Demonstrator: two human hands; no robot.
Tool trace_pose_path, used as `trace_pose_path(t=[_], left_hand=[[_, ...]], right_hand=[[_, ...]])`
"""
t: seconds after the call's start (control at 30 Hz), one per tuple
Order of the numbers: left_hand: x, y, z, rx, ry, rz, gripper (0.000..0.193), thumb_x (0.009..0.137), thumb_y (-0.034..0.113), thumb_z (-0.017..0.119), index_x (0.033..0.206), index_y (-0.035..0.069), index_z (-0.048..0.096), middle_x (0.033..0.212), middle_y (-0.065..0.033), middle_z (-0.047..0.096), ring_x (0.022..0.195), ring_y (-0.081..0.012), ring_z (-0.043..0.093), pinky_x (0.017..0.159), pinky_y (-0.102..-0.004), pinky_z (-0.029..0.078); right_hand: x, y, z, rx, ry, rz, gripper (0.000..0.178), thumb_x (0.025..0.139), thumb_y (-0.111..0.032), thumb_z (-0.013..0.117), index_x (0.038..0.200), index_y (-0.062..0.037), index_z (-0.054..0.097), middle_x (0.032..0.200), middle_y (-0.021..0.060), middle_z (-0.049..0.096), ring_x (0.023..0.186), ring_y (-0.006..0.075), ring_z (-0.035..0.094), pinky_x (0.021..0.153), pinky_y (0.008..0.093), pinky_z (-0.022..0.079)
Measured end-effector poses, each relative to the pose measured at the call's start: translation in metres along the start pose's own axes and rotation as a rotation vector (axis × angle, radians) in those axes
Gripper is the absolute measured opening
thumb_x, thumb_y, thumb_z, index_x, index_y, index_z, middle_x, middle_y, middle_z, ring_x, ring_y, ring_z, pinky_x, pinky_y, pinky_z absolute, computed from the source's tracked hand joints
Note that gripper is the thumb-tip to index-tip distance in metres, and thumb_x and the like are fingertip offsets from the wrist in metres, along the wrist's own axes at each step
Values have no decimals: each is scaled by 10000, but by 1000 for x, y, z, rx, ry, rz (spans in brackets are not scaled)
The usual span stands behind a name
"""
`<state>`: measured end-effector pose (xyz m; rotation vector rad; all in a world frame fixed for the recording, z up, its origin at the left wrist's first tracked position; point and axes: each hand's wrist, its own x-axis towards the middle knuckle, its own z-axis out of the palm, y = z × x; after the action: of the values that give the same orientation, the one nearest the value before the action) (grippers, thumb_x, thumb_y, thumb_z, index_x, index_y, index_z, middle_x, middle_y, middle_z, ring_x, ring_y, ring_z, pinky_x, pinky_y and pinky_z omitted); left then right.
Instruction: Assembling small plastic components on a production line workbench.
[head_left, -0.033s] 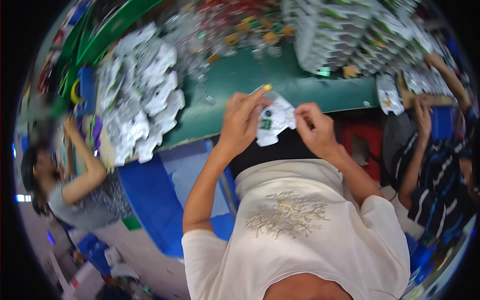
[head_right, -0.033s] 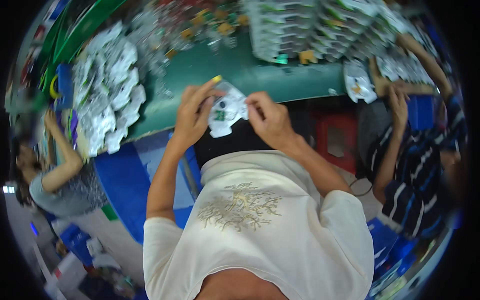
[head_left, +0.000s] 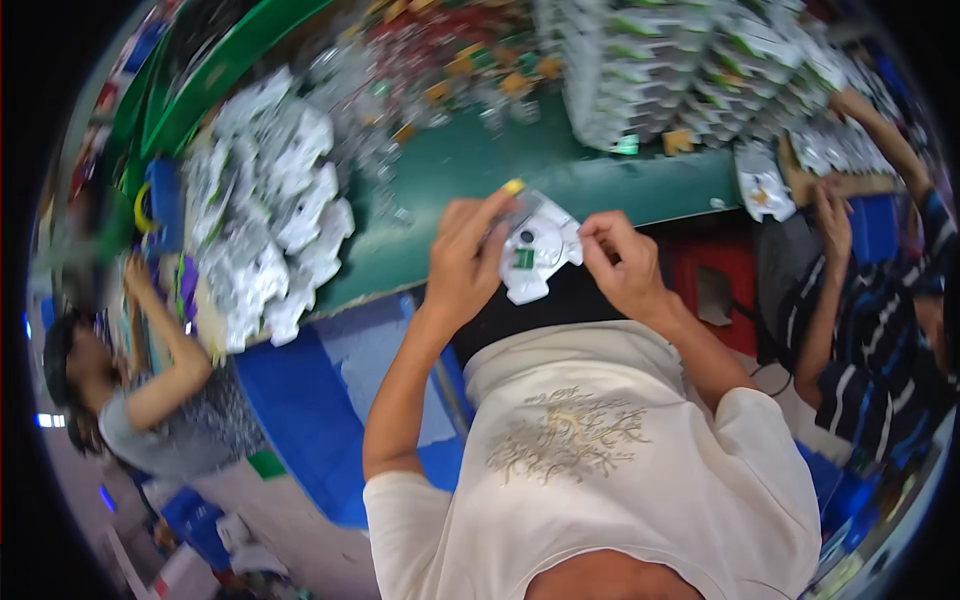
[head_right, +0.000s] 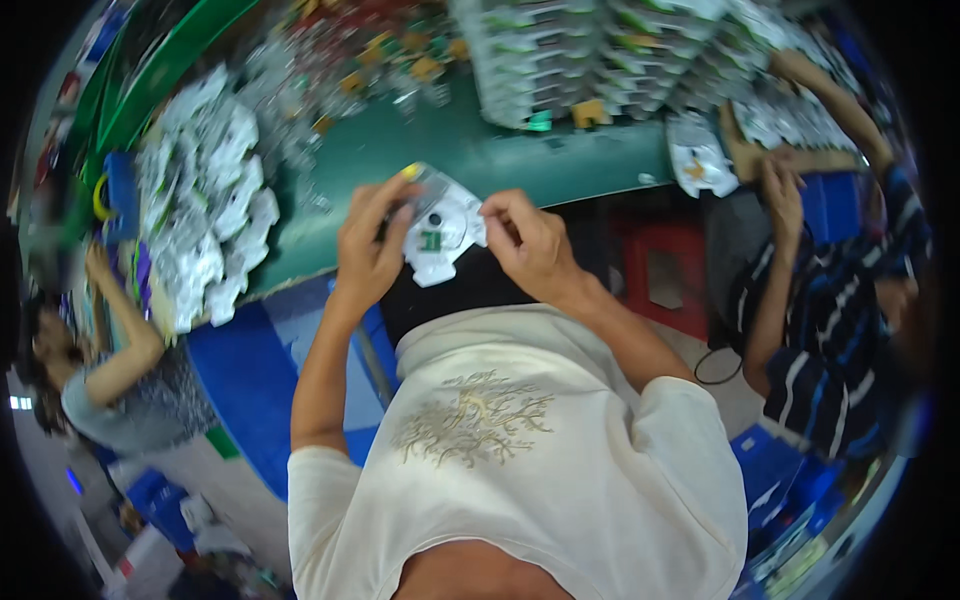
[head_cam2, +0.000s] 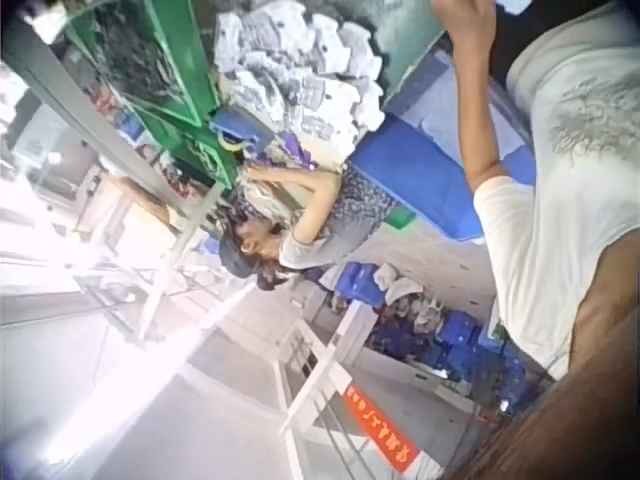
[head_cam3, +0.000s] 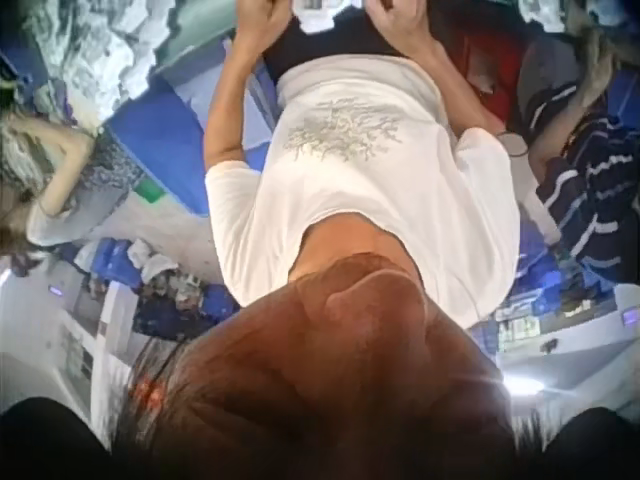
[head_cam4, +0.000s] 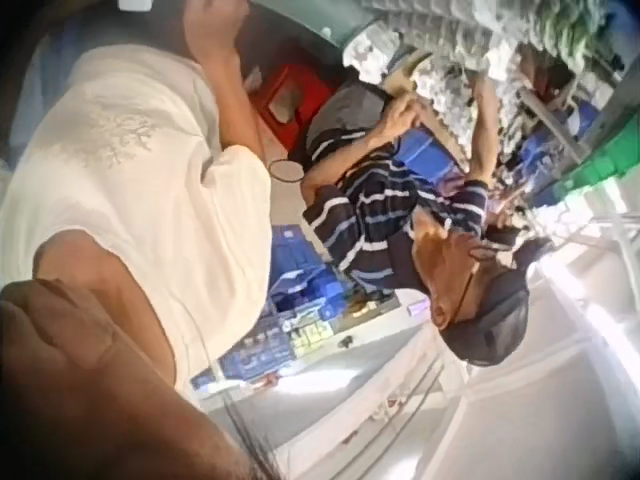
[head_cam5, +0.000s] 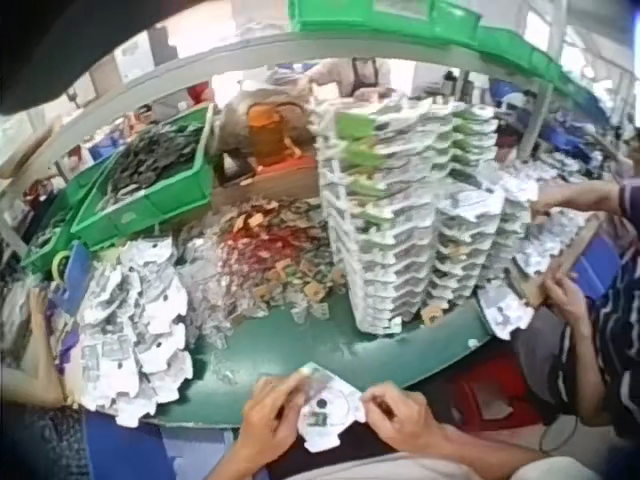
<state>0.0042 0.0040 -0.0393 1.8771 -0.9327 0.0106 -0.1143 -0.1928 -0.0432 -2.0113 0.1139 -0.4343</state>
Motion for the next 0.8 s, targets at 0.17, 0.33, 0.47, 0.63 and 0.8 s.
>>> trace_pose_path(t=[0.17,0.33,0.47,0.63,0.8], left_hand=[[16,17,-1,45,98,12,300,812,-46,700,1107,0,674,1072,-155,687,956,-327,624,851,-386,484],[18,20,17,42,-71,93,311,760,-22,753,1062,-8,684,1028,-152,687,938,-332,620,840,-394,489],[16,21,23,62,-104,98,305,758,-13,755,1055,-6,688,1017,-148,690,936,-333,619,840,-399,492],[7,23,1,144,-57,38,292,766,9,759,1049,-3,693,1014,-150,694,936,-333,619,841,-399,499],[7,2,-9,116,5,48,263,780,6,755,1037,13,703,1000,-145,700,900,-319,632,813,-398,511]], right_hand=[[-37,21,-90,84,313,220,121,937,24,610,1043,-33,590,815,-25,590,682,20,534,576,192,436],[-52,41,-201,-50,560,281,86,973,-21,586,1055,-43,576,764,-32,561,578,17,473,490,178,362],[-39,65,-249,0,548,313,96,977,-54,592,1063,-27,559,735,-25,550,560,20,476,474,177,346],[-22,104,-249,41,557,336,146,972,-96,618,1102,-39,585,754,-19,590,583,40,498,494,188,368],[-41,122,-263,-183,864,302,200,993,-204,628,1097,-36,652,717,-38,578,578,20,451,501,178,330]])
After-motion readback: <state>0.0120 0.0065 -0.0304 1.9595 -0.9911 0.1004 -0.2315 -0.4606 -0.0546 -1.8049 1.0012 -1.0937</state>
